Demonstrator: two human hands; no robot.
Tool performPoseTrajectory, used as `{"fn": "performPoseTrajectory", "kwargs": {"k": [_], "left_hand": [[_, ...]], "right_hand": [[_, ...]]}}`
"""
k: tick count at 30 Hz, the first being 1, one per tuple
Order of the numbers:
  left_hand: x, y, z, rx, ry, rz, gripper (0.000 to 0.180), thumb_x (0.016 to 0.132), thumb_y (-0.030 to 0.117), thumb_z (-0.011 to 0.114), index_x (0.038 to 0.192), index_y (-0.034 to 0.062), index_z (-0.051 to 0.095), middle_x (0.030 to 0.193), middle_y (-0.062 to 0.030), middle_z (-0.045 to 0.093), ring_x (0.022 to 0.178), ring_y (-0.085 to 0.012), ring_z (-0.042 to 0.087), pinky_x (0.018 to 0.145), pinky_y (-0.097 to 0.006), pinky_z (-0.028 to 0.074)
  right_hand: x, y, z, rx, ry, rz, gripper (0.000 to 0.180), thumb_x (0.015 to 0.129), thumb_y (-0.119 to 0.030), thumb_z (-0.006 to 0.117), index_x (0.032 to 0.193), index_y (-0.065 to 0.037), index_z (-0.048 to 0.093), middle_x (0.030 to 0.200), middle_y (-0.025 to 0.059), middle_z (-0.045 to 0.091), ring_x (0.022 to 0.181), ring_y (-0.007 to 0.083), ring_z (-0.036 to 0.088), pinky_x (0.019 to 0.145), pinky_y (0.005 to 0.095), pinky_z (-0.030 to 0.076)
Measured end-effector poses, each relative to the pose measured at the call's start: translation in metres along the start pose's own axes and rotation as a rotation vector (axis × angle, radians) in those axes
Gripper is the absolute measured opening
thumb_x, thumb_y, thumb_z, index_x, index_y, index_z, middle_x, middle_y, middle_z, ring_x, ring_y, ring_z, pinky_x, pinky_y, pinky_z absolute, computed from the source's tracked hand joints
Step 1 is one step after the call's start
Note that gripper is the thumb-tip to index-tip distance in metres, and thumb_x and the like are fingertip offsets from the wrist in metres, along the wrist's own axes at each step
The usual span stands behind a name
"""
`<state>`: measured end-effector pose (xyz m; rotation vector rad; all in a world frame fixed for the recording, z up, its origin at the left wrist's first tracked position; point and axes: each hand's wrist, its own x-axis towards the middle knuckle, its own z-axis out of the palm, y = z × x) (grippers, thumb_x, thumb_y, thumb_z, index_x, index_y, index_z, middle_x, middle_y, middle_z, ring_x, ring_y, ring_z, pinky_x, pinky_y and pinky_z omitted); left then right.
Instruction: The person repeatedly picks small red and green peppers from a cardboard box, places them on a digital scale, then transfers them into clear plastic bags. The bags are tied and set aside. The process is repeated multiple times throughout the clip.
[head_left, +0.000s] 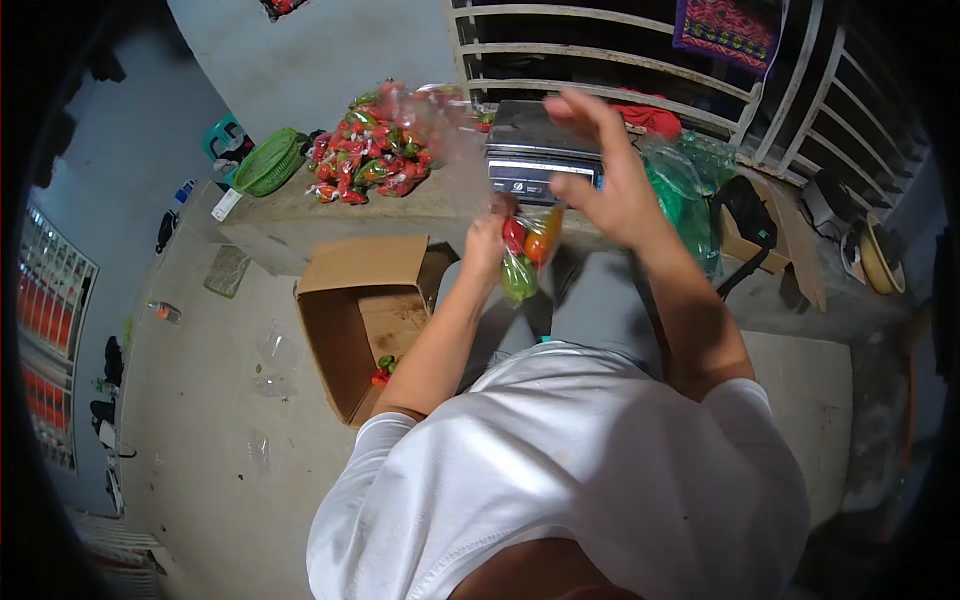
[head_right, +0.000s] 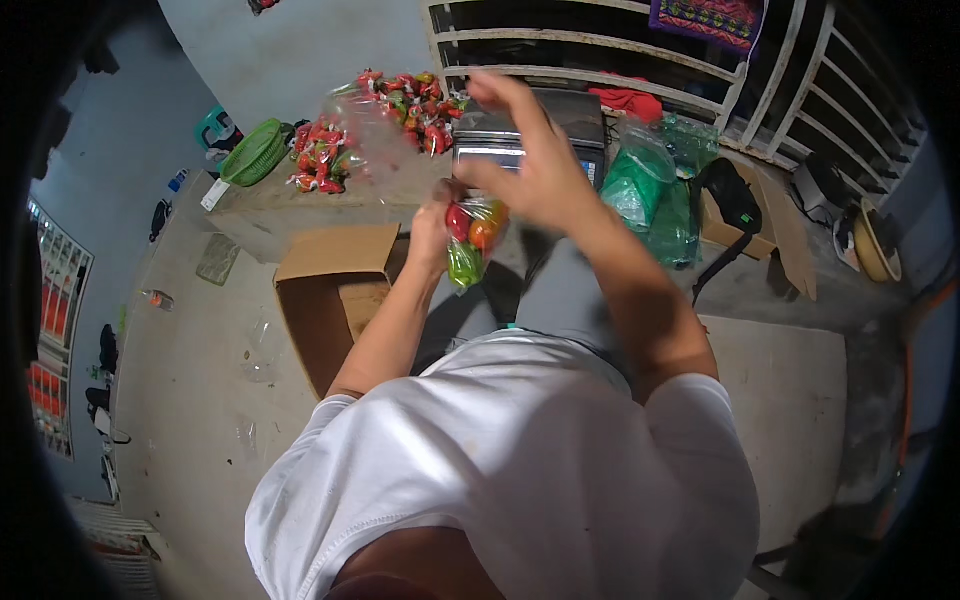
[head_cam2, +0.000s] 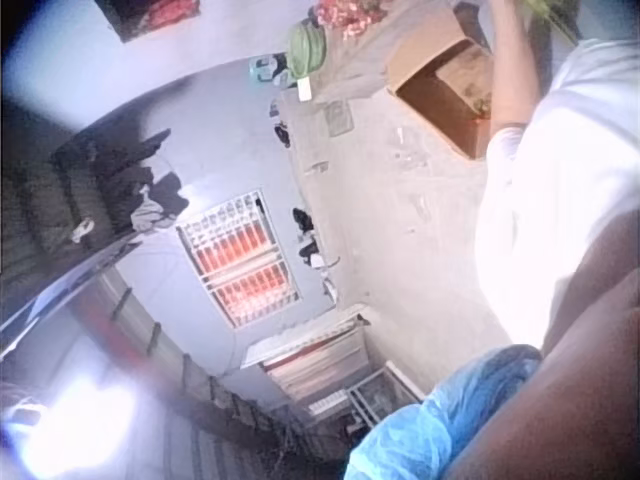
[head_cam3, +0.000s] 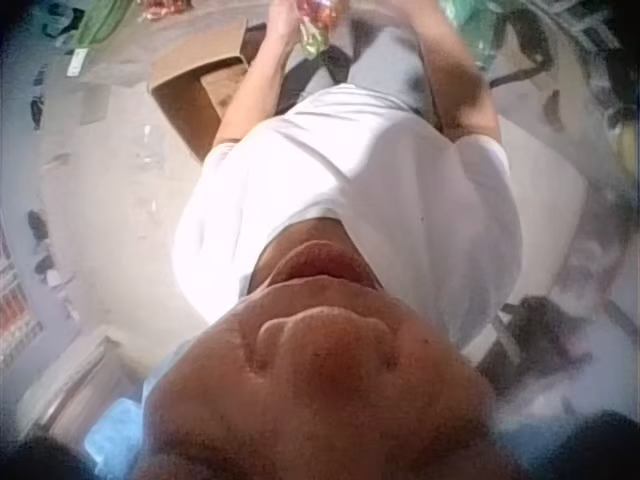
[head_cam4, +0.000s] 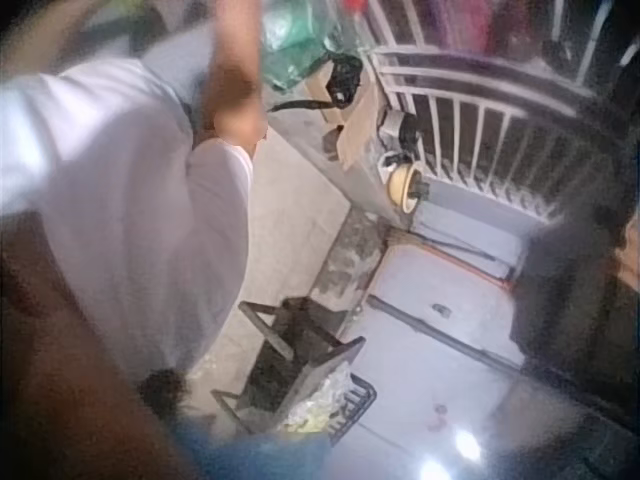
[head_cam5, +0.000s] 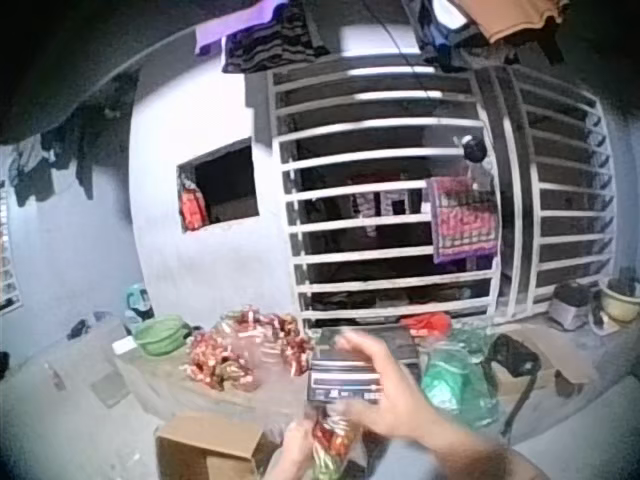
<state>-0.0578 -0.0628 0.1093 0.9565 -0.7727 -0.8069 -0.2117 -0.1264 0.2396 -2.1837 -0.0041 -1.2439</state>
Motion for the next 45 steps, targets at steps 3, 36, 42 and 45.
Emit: {"fn": "performPoseTrajectory", "kwargs": {"k": [3, 36, 42, 45], "left_hand": [[0.004, 0.020, 0.007, -0.056, 0.059, 0.008, 0.038, 0.090, 0.044, 0.040, 0.079, 0.0082, 0.050, 0.075, -0.0020, 0.049, 0.066, -0.0105, 0.046, 0.060, -0.027, 0.040], [-0.020, -0.010, -0.008, 0.387, 0.014, -0.449, 0.043, 0.089, 0.045, 0.040, 0.071, 0.0064, 0.049, 0.052, -0.0013, 0.046, 0.037, -0.0128, 0.037, 0.037, -0.028, 0.030], [-0.023, -0.028, -0.002, 0.664, 0.098, 0.385, 0.043, 0.090, 0.035, 0.044, 0.063, 0.0014, 0.050, 0.055, -0.0063, 0.045, 0.053, -0.0172, 0.044, 0.052, -0.034, 0.037], [-0.017, -0.032, -0.024, 0.583, 0.124, 0.019, 0.043, 0.089, 0.041, 0.044, 0.079, 0.0011, 0.058, 0.069, -0.0053, 0.055, 0.063, -0.0160, 0.051, 0.058, -0.029, 0.041]], "right_hand": [[-0.057, 0.023, 0.003, -0.320, -0.114, -0.114, 0.087, 0.060, -0.044, 0.074, 0.127, -0.008, 0.033, 0.125, 0.0170, 0.039, 0.114, 0.0317, 0.040, 0.096, 0.0409, 0.030], [-0.131, 0.078, 0.036, 0.075, -0.199, 0.455, 0.057, 0.068, -0.039, 0.063, 0.117, -0.013, 0.048, 0.113, 0.0097, 0.051, 0.109, 0.0277, 0.044, 0.091, 0.0418, 0.033], [-0.137, 0.045, 0.052, 1.065, -0.228, 1.040, 0.056, 0.083, -0.055, 0.036, 0.101, -0.006, 0.058, 0.097, 0.0098, 0.058, 0.068, 0.0243, 0.057, 0.072, 0.0415, 0.044], [-0.125, 0.015, 0.041, 0.850, -0.396, 0.800, 0.046, 0.087, -0.045, 0.038, 0.098, -0.007, 0.061, 0.107, 0.0117, 0.054, 0.064, 0.0248, 0.057, 0.069, 0.0427, 0.044]]}}
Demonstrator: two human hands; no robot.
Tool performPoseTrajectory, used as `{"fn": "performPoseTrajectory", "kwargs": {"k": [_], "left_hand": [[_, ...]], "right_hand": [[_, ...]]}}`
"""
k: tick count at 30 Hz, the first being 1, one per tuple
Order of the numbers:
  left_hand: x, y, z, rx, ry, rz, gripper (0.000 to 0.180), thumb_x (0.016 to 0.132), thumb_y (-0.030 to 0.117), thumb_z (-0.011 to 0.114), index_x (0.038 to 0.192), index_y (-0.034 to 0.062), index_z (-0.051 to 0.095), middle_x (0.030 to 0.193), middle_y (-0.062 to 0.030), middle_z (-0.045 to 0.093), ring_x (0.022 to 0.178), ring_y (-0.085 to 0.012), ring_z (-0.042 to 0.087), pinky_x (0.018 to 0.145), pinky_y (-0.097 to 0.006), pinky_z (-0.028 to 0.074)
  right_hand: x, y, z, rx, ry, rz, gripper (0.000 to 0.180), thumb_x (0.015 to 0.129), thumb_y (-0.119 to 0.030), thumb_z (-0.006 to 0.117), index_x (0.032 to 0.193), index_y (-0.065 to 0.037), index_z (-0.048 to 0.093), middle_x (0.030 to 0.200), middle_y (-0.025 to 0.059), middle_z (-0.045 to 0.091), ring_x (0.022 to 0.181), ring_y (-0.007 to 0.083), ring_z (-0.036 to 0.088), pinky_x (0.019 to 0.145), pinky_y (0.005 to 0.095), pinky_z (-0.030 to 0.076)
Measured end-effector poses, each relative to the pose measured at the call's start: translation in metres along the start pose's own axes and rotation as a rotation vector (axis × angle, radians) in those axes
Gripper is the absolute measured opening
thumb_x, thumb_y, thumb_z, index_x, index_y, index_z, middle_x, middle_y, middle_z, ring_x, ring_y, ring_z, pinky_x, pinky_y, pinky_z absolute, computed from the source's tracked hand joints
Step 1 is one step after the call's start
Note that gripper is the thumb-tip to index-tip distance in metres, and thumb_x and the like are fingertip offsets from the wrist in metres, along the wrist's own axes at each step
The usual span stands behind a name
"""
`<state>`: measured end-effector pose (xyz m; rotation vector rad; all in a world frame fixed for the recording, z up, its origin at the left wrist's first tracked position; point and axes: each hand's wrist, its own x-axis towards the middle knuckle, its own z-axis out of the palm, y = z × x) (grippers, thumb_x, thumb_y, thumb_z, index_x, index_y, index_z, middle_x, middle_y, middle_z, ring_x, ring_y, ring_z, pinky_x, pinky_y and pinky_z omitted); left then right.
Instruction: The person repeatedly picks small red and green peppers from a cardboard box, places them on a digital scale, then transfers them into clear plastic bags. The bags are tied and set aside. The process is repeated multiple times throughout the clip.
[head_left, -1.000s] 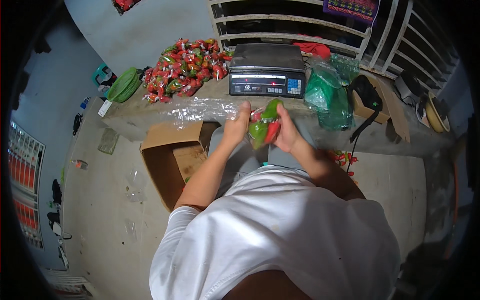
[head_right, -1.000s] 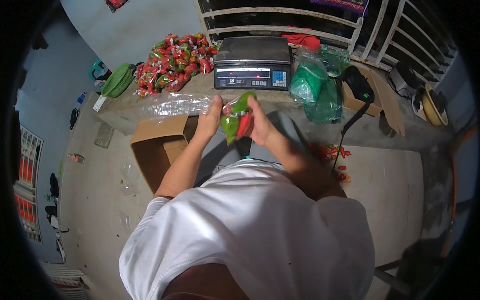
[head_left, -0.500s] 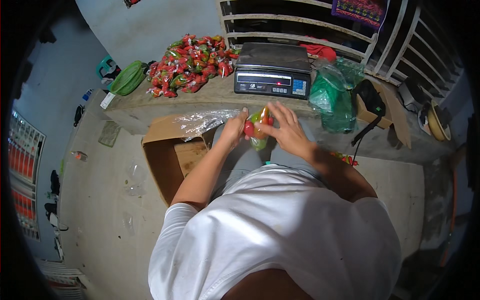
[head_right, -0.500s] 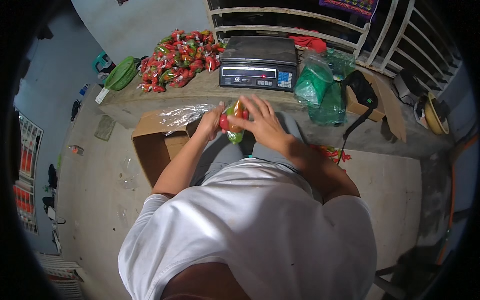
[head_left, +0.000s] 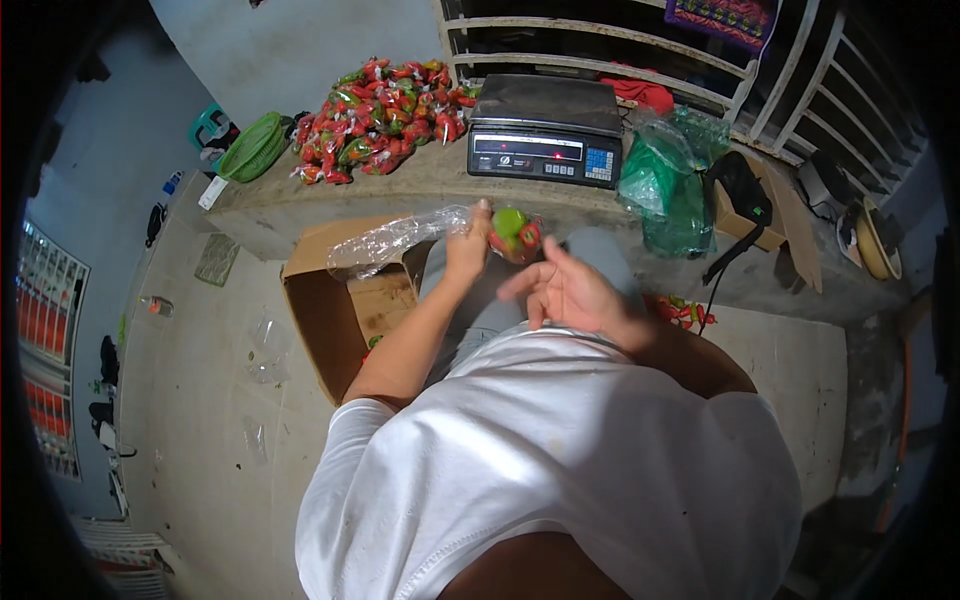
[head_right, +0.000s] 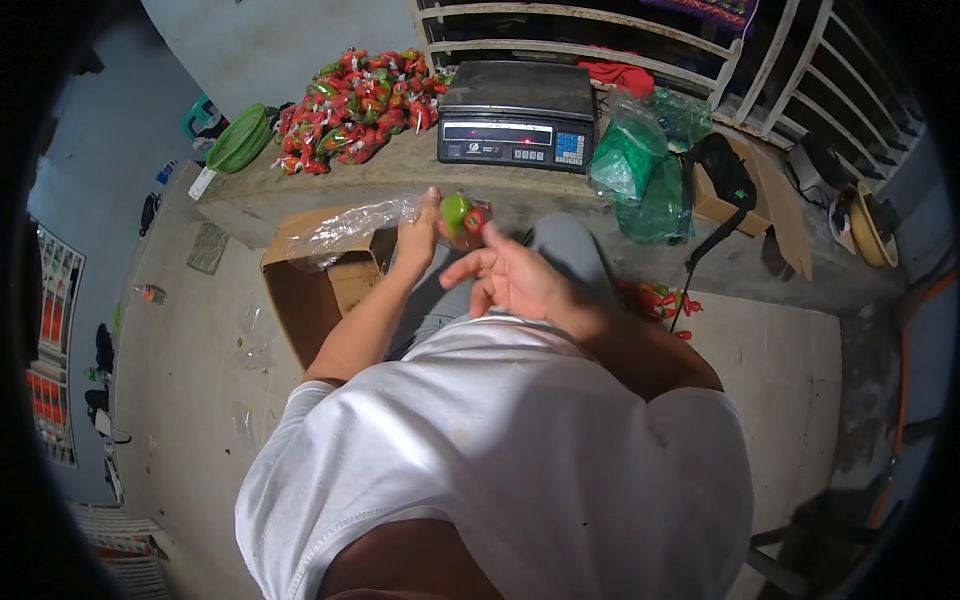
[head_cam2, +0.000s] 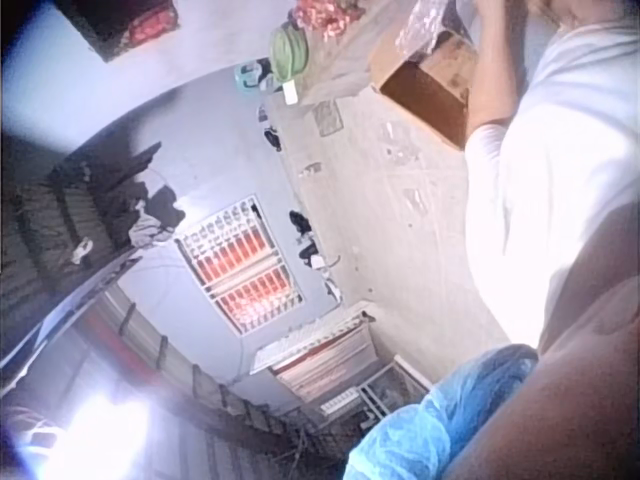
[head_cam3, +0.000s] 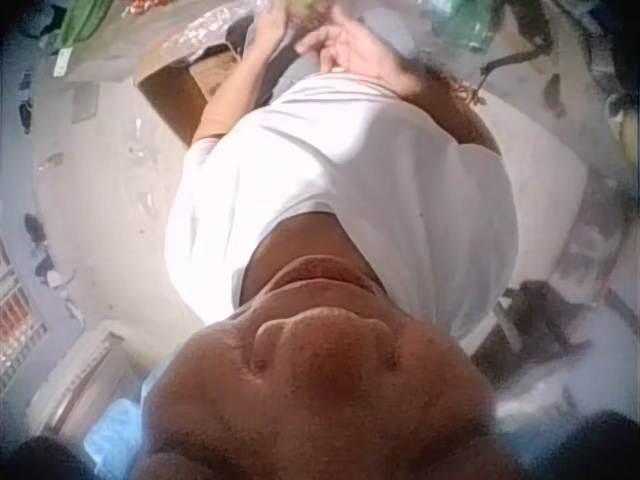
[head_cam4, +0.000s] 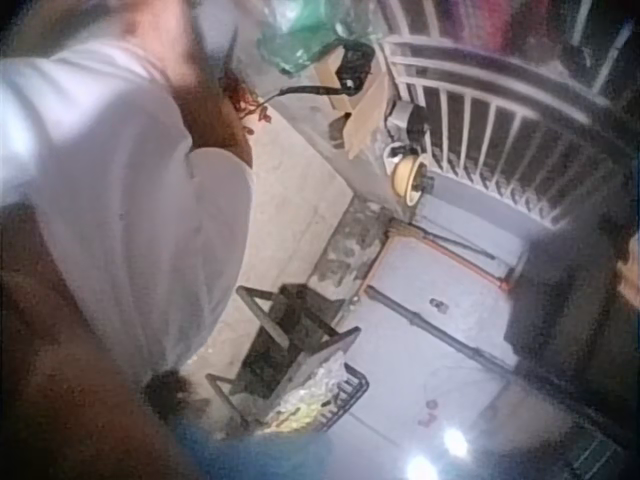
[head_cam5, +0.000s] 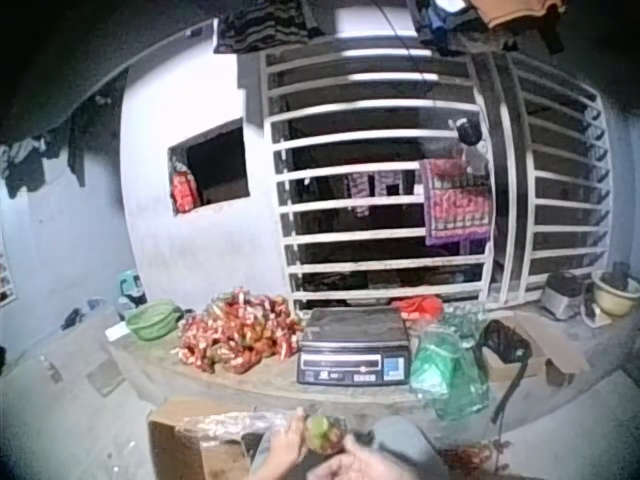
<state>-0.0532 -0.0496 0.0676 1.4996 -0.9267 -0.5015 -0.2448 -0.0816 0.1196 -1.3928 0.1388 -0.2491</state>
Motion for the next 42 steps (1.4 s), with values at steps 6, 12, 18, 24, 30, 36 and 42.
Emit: {"fn": "performPoseTrajectory", "kwargs": {"k": [6, 12, 18, 24, 30, 36, 42], "left_hand": [[0.004, -0.004, -0.002, -0.283, -0.254, -0.618, 0.047, 0.085, 0.045, 0.046, 0.059, 0.0074, 0.050, 0.052, -0.0033, 0.047, 0.040, -0.0137, 0.042, 0.036, -0.030, 0.032], [-0.005, 0.021, -0.003, -0.079, -0.232, -0.561, 0.045, 0.086, 0.043, 0.045, 0.061, 0.0063, 0.052, 0.055, -0.0035, 0.047, 0.046, -0.0136, 0.042, 0.041, -0.028, 0.034], [-0.013, 0.014, 0.002, 0.119, -0.018, -0.009, 0.052, 0.086, 0.049, 0.042, 0.074, 0.0020, 0.061, 0.064, -0.0095, 0.057, 0.062, -0.0185, 0.052, 0.057, -0.032, 0.040], [0.005, -0.038, -0.012, -0.225, 0.001, -0.264, 0.041, 0.088, 0.037, 0.041, 0.087, -0.0006, 0.058, 0.071, -0.0110, 0.059, 0.066, -0.0176, 0.056, 0.059, -0.031, 0.044], [-0.004, 0.003, -0.009, -0.365, -0.457, -0.715, 0.024, 0.087, 0.025, 0.042, 0.087, 0.0055, 0.057, 0.068, -0.0052, 0.057, 0.047, -0.0148, 0.050, 0.041, -0.026, 0.042], [-0.010, 0.005, -0.006, -0.084, -0.370, -0.582, 0.044, 0.088, 0.042, 0.043, 0.068, 0.0046, 0.055, 0.052, -0.0034, 0.048, 0.042, -0.0129, 0.041, 0.038, -0.028, 0.028], [-0.018, -0.004, 0.005, 0.126, -0.101, -0.331, 0.044, 0.088, 0.044, 0.040, 0.079, 0.0049, 0.057, 0.063, -0.0066, 0.054, 0.060, -0.0166, 0.050, 0.056, -0.031, 0.039]], "right_hand": [[0.013, -0.012, -0.037, -1.943, 0.096, -0.514, 0.072, 0.060, -0.009, 0.066, 0.122, -0.038, 0.043, 0.138, -0.0023, 0.030, 0.122, 0.0321, 0.028, 0.093, 0.0473, 0.027], [0.023, -0.004, -0.060, -1.347, 0.198, -0.500, 0.065, 0.058, -0.026, 0.071, 0.118, -0.019, 0.047, 0.126, 0.0075, 0.041, 0.116, 0.0285, 0.036, 0.092, 0.0451, 0.028], [0.021, 0.028, -0.020, 0.642, 0.205, 0.560, 0.073, 0.077, -0.070, 0.025, 0.090, -0.006, 0.059, 0.073, 0.0074, 0.060, 0.072, 0.0250, 0.056, 0.075, 0.0375, 0.039], [0.012, 0.000, -0.005, -0.472, -0.072, -0.198, 0.036, 0.084, -0.036, 0.043, 0.099, -0.009, 0.061, 0.105, 0.0100, 0.054, 0.092, 0.0259, 0.055, 0.080, 0.0399, 0.042], [0.018, -0.029, -0.031, -1.920, -0.044, -0.632, 0.064, 0.064, -0.018, 0.067, 0.120, -0.038, 0.045, 0.139, -0.0023, 0.028, 0.123, 0.0342, 0.027, 0.093, 0.0532, 0.027], [0.021, -0.018, -0.059, -1.418, 0.035, -0.521, 0.057, 0.061, -0.022, 0.071, 0.113, -0.018, 0.049, 0.125, 0.0064, 0.041, 0.117, 0.0291, 0.035, 0.094, 0.0455, 0.027], [0.013, 0.046, -0.042, 0.003, 0.218, 0.132, 0.040, 0.084, -0.042, 0.046, 0.095, -0.004, 0.054, 0.088, 0.0078, 0.056, 0.079, 0.0177, 0.054, 0.078, 0.0330, 0.040]]}}
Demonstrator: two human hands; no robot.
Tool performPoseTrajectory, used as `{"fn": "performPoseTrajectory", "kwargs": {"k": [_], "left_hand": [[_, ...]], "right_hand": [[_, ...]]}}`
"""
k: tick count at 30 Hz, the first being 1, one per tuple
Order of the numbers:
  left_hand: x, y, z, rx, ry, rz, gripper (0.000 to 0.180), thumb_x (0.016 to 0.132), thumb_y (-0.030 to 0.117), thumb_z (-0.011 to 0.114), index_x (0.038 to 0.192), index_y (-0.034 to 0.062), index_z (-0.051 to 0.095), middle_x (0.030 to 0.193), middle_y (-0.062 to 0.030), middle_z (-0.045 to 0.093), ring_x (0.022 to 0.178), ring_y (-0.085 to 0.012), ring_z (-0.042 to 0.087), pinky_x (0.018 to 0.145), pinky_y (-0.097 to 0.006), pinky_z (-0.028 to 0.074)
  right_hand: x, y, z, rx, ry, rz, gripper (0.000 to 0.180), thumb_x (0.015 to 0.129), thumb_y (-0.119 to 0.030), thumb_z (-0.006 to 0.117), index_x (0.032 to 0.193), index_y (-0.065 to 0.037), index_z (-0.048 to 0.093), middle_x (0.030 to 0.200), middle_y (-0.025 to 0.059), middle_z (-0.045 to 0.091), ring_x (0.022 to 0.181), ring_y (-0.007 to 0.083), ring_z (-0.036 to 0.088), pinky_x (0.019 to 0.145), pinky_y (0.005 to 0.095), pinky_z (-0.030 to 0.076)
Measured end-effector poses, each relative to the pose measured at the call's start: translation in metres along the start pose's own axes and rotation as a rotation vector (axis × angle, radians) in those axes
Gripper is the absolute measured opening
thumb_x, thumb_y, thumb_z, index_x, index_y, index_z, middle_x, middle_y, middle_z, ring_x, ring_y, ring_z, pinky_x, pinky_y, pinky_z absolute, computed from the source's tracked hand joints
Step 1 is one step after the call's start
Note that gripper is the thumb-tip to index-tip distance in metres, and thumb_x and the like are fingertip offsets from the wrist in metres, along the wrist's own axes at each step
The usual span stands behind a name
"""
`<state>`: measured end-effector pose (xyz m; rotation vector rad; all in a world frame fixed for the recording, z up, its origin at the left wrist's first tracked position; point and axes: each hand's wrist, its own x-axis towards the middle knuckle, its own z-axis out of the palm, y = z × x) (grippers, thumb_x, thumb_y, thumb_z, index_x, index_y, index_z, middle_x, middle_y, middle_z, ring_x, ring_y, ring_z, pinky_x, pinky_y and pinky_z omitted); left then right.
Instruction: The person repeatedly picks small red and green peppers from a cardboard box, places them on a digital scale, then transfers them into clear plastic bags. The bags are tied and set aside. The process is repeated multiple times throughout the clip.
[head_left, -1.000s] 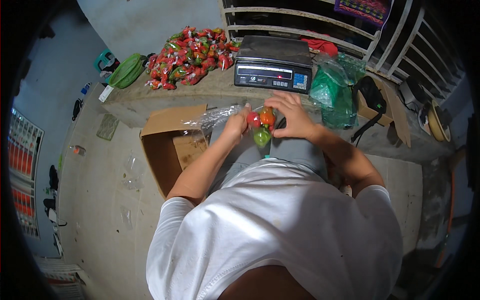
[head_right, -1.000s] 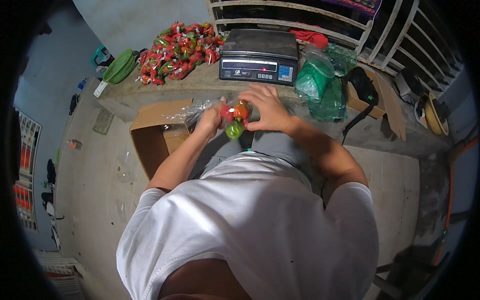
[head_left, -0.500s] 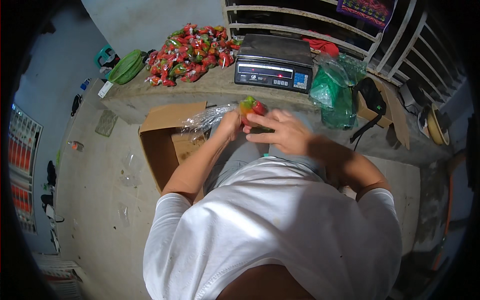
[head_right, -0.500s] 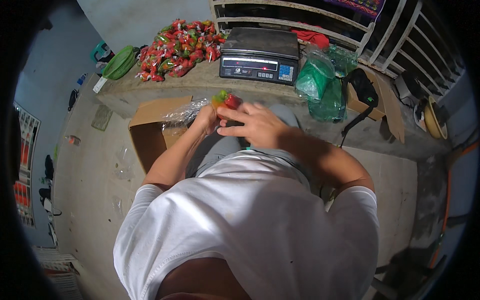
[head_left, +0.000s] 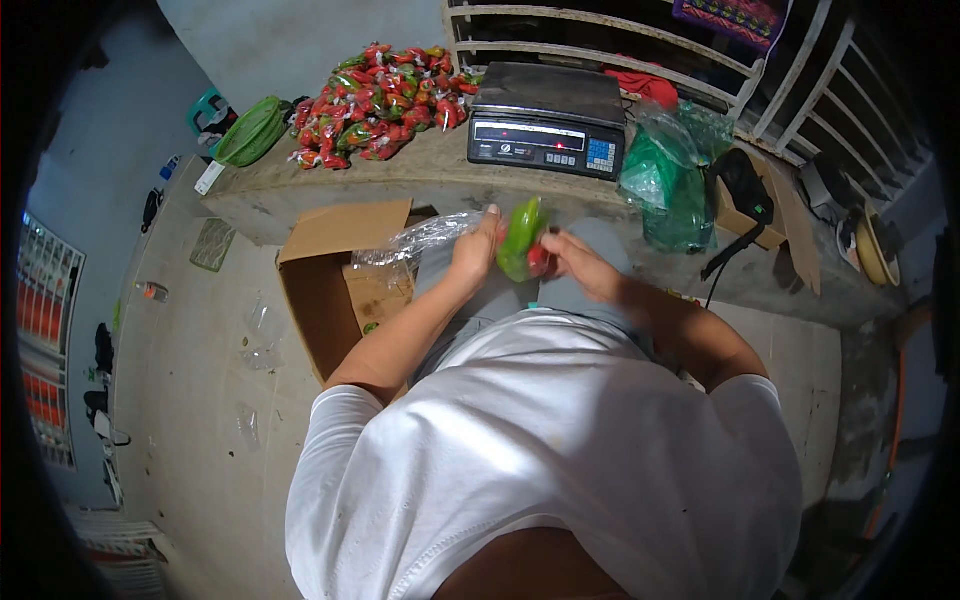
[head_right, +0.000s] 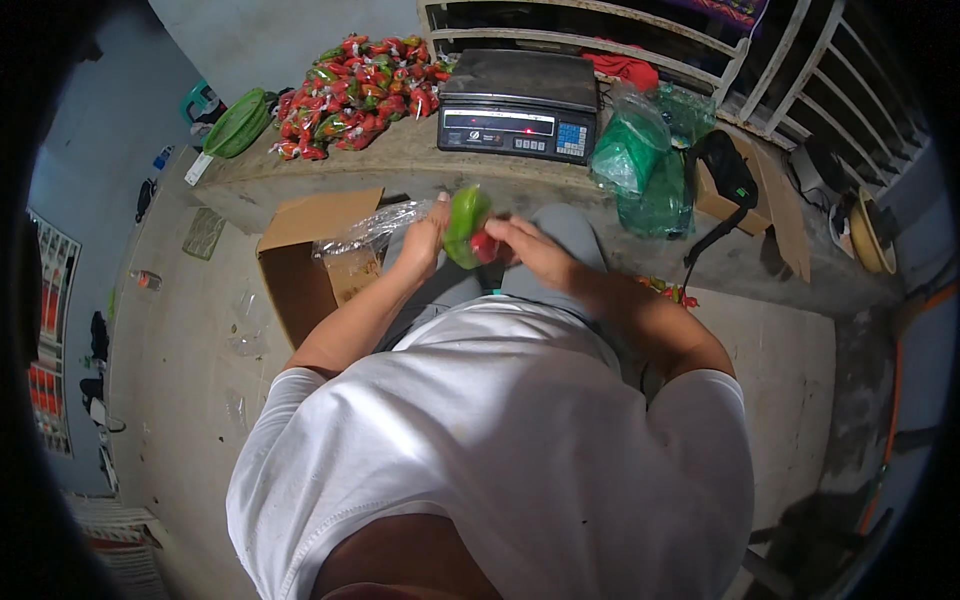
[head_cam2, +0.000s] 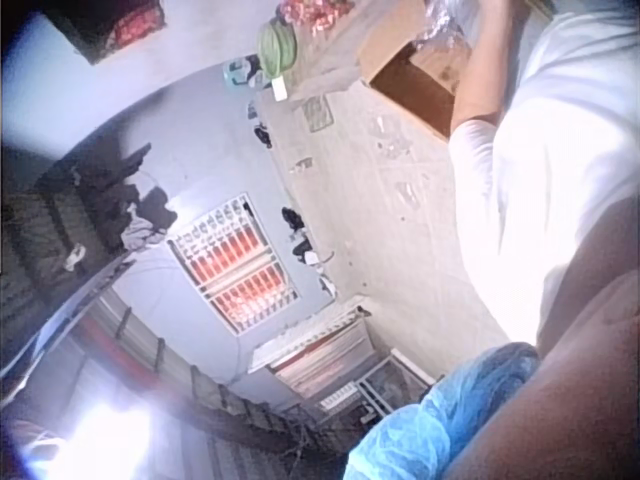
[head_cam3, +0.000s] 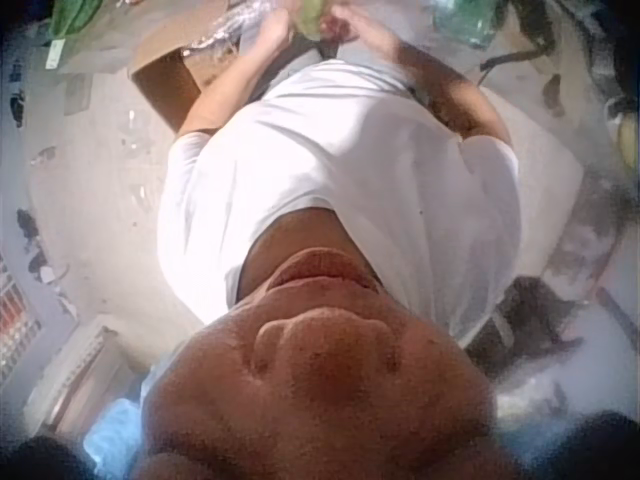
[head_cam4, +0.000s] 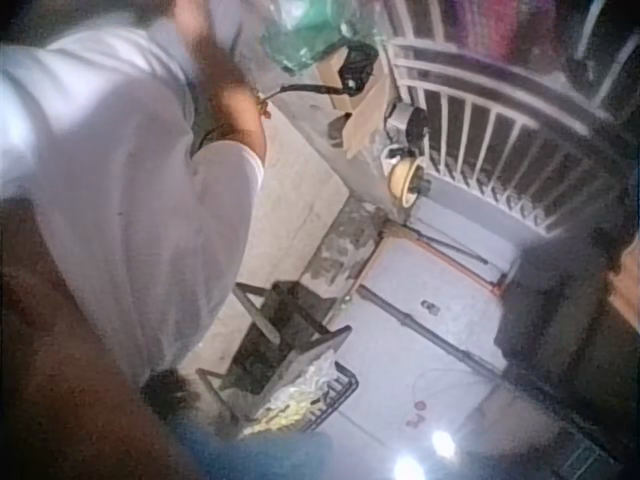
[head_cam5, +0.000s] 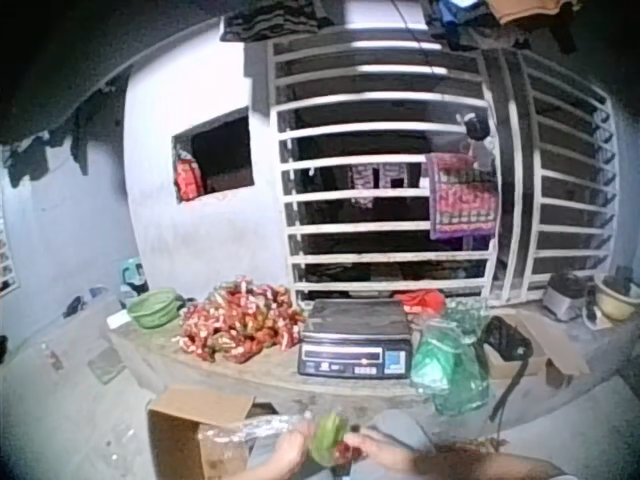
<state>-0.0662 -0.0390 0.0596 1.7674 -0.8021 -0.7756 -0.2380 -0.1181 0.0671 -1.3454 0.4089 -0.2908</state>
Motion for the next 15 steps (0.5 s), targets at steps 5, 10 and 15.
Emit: {"fn": "performPoseTrajectory", "kwargs": {"k": [5, 10, 15], "left_hand": [[0.010, -0.006, 0.009, -0.163, 0.180, 0.608, 0.041, 0.089, 0.040, 0.041, 0.085, 0.0030, 0.057, 0.065, -0.0064, 0.055, 0.065, -0.0184, 0.053, 0.059, -0.032, 0.040], [0.025, -0.029, -0.010, -0.343, 0.073, -0.047, 0.051, 0.085, 0.046, 0.046, 0.076, -0.0022, 0.059, 0.067, -0.0105, 0.056, 0.061, -0.0177, 0.051, 0.056, -0.032, 0.040], [0.010, -0.014, -0.002, -0.529, -0.177, -0.179, 0.045, 0.087, 0.041, 0.046, 0.086, -0.0022, 0.059, 0.072, -0.0113, 0.059, 0.055, -0.0202, 0.055, 0.041, -0.032, 0.043]], "right_hand": [[0.002, -0.004, 0.014, 0.853, -0.215, 0.498, 0.031, 0.088, -0.034, 0.037, 0.088, -0.007, 0.052, 0.073, 0.0081, 0.058, 0.065, 0.0186, 0.053, 0.070, 0.0377, 0.043], [-0.021, -0.037, 0.034, -0.472, 0.174, -0.174, 0.028, 0.082, -0.016, 0.049, 0.109, -0.011, 0.049, 0.100, 0.0146, 0.051, 0.082, 0.0248, 0.054, 0.076, 0.0405, 0.042], [-0.017, -0.051, 0.029, -1.575, 0.130, -0.772, 0.059, 0.071, -0.021, 0.065, 0.124, -0.035, 0.044, 0.123, 0.0197, 0.038, 0.111, 0.0328, 0.041, 0.090, 0.0399, 0.037]]}}
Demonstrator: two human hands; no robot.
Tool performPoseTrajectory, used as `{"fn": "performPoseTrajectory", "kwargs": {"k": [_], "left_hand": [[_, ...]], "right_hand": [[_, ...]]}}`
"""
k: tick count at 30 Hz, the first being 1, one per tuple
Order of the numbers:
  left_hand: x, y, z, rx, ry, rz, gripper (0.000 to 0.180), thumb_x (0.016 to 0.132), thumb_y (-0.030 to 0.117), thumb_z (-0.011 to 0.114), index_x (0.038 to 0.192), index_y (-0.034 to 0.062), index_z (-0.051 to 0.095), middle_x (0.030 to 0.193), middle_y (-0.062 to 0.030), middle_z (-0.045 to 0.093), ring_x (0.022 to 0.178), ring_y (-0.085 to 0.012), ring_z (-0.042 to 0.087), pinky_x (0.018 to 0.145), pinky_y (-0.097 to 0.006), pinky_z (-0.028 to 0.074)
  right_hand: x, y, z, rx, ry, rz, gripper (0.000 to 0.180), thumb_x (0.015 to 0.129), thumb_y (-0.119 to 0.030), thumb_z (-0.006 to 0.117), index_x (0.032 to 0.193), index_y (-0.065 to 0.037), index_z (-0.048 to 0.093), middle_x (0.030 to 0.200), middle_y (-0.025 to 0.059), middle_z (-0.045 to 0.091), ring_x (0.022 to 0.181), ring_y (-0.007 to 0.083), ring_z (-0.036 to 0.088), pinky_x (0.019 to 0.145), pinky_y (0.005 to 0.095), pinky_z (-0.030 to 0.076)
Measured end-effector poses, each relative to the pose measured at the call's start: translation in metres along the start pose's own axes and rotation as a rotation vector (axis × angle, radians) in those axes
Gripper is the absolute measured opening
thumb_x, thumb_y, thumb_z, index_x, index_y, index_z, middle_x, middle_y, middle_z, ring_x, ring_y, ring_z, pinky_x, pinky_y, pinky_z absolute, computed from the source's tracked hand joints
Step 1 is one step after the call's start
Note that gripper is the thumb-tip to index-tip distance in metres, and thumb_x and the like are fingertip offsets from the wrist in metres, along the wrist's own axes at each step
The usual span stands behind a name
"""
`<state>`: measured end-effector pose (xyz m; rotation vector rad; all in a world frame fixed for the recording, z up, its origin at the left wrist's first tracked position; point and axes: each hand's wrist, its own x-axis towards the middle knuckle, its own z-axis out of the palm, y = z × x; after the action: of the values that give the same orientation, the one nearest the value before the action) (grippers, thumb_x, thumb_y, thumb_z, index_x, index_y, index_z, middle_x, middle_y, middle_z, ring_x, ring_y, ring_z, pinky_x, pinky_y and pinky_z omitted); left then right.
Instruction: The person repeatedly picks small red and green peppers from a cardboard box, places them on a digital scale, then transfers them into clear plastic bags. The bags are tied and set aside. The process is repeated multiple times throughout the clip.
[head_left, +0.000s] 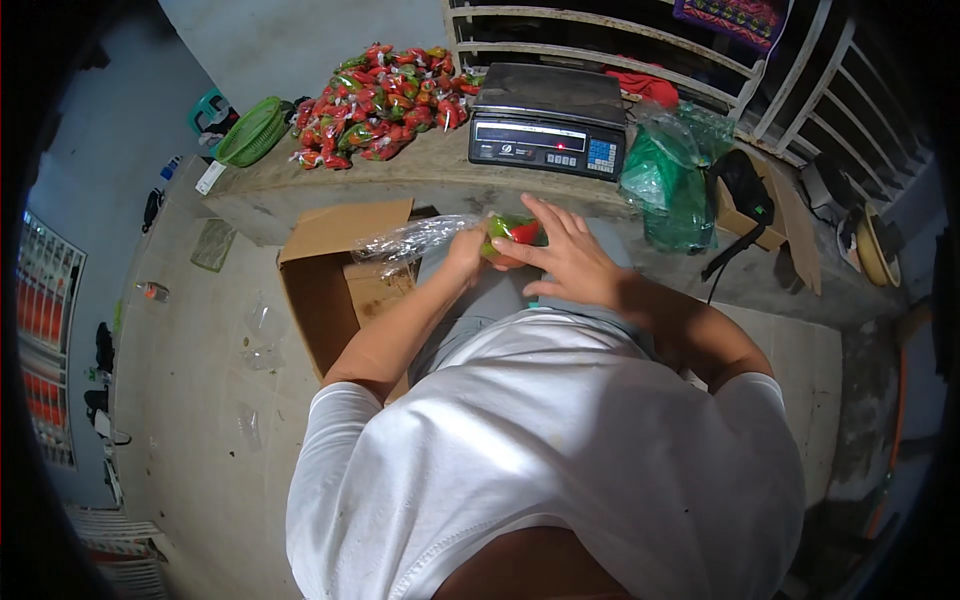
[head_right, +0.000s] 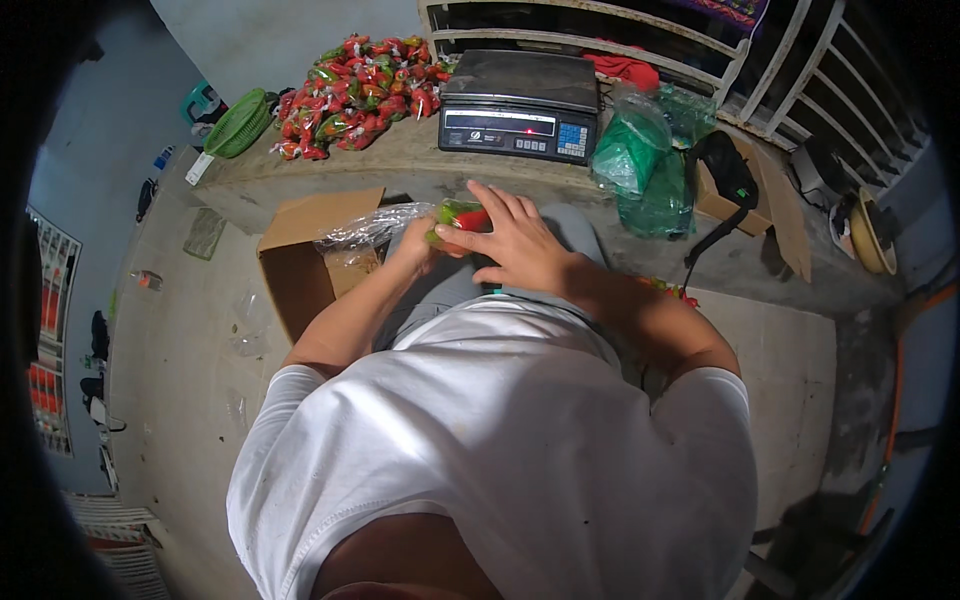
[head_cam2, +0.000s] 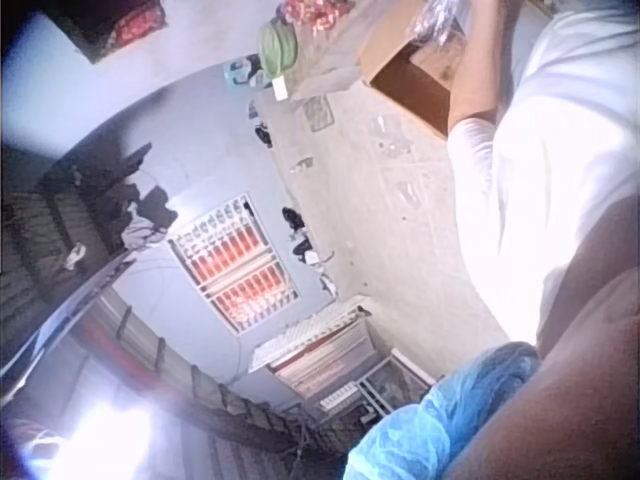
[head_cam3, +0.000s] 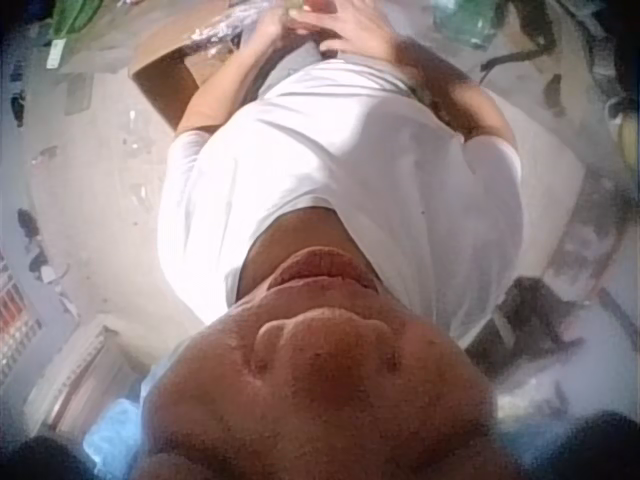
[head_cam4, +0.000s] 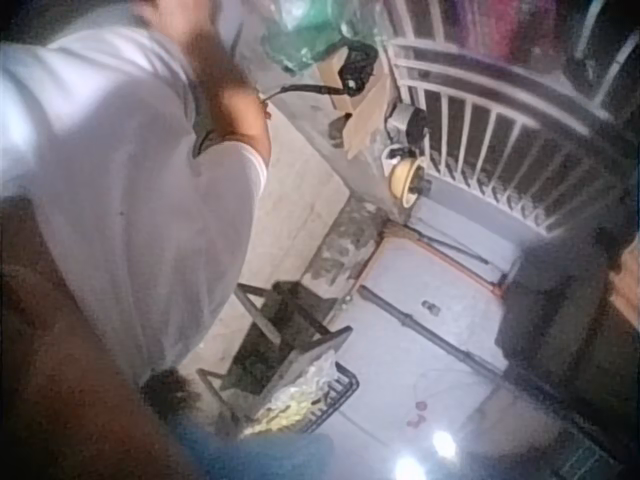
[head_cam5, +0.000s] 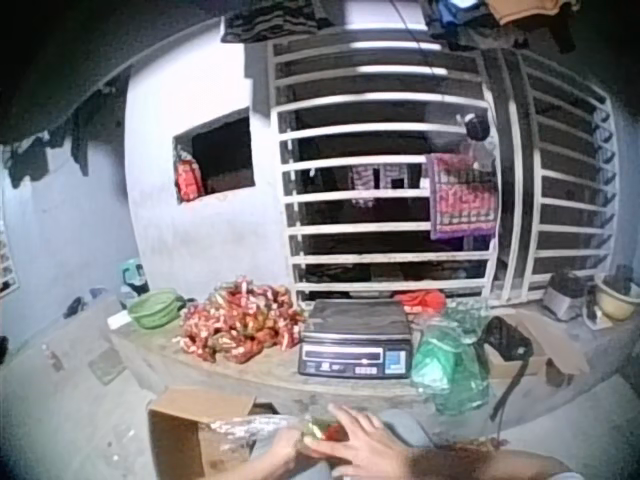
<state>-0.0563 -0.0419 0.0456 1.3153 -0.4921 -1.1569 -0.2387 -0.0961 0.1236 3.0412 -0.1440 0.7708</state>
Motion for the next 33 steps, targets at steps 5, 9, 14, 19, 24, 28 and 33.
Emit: {"fn": "performPoseTrajectory", "kwargs": {"k": [5, 9, 14, 19, 24, 28, 33], "left_hand": [[-0.010, 0.014, 0.009, 0.574, 0.047, 0.077, 0.043, 0.089, 0.041, 0.041, 0.089, 0.0022, 0.058, 0.069, -0.0166, 0.056, 0.061, -0.0282, 0.056, 0.058, -0.036, 0.044], [-0.017, 0.018, 0.015, 0.897, 0.035, 0.633, 0.038, 0.090, 0.037, 0.040, 0.086, 0.0025, 0.055, 0.074, -0.0186, 0.053, 0.073, -0.0368, 0.051, 0.070, -0.041, 0.041], [-0.014, 0.028, 0.019, 0.682, -0.432, 0.559, 0.032, 0.092, 0.033, 0.039, 0.091, 0.0030, 0.051, 0.087, -0.0096, 0.059, 0.082, -0.0216, 0.055, 0.075, -0.030, 0.042], [0.012, 0.043, -0.005, 0.469, -0.613, -0.093, 0.041, 0.089, 0.039, 0.041, 0.069, 0.0049, 0.048, 0.075, -0.0160, 0.062, 0.065, -0.0231, 0.062, 0.061, -0.032, 0.050], [0.009, 0.044, 0.004, 0.551, -0.926, -0.317, 0.046, 0.088, 0.042, 0.044, 0.061, 0.0047, 0.049, 0.065, -0.0160, 0.060, 0.066, -0.0260, 0.062, 0.059, -0.032, 0.048], [0.006, 0.035, -0.002, 0.446, -0.946, -0.418, 0.049, 0.087, 0.045, 0.043, 0.060, 0.0045, 0.048, 0.063, -0.0161, 0.058, 0.067, -0.0278, 0.063, 0.057, -0.034, 0.048], [0.017, 0.028, -0.011, 0.365, -1.061, -0.536, 0.044, 0.087, 0.040, 0.046, 0.062, 0.0045, 0.051, 0.065, -0.0178, 0.060, 0.066, -0.0288, 0.062, 0.057, -0.033, 0.048]], "right_hand": [[0.006, 0.006, 0.050, 1.435, 0.260, 0.907, 0.041, 0.088, -0.034, 0.043, 0.120, -0.008, 0.043, 0.114, 0.0150, 0.049, 0.095, 0.0321, 0.054, 0.073, 0.0362, 0.047], [-0.019, 0.028, 0.069, 2.421, -0.476, 1.163, 0.046, 0.086, -0.044, 0.039, 0.115, -0.009, 0.047, 0.094, 0.0157, 0.057, 0.074, 0.0297, 0.059, 0.064, 0.0303, 0.048], [-0.026, 0.042, 0.100, 2.256, -0.524, 0.988, 0.035, 0.081, -0.041, 0.046, 0.096, -0.011, 0.057, 0.082, 0.0090, 0.059, 0.073, 0.0231, 0.056, 0.062, 0.0332, 0.044], [0.013, 0.042, 0.063, 1.844, -0.150, 1.152, 0.024, 0.077, -0.038, 0.054, 0.086, -0.016, 0.058, 0.080, 0.0010, 0.058, 0.096, 0.0195, 0.047, 0.083, 0.0440, 0.031], [0.020, 0.056, 0.097, 1.973, -0.364, 1.012, 0.025, 0.071, -0.039, 0.061, 0.084, -0.018, 0.058, 0.080, -0.0002, 0.059, 0.094, 0.0190, 0.046, 0.085, 0.0452, 0.029], [0.021, 0.092, 0.094, 1.822, 0.253, 1.642, 0.023, 0.070, -0.034, 0.063, 0.080, -0.014, 0.056, 0.092, 0.0026, 0.056, 0.090, 0.0219, 0.047, 0.080, 0.0414, 0.036], [0.017, 0.028, 0.038, 0.428, 0.591, 0.266, 0.051, 0.067, -0.040, 0.066, 0.101, -0.004, 0.054, 0.108, 0.0156, 0.047, 0.102, 0.0302, 0.044, 0.092, 0.0456, 0.030]]}}
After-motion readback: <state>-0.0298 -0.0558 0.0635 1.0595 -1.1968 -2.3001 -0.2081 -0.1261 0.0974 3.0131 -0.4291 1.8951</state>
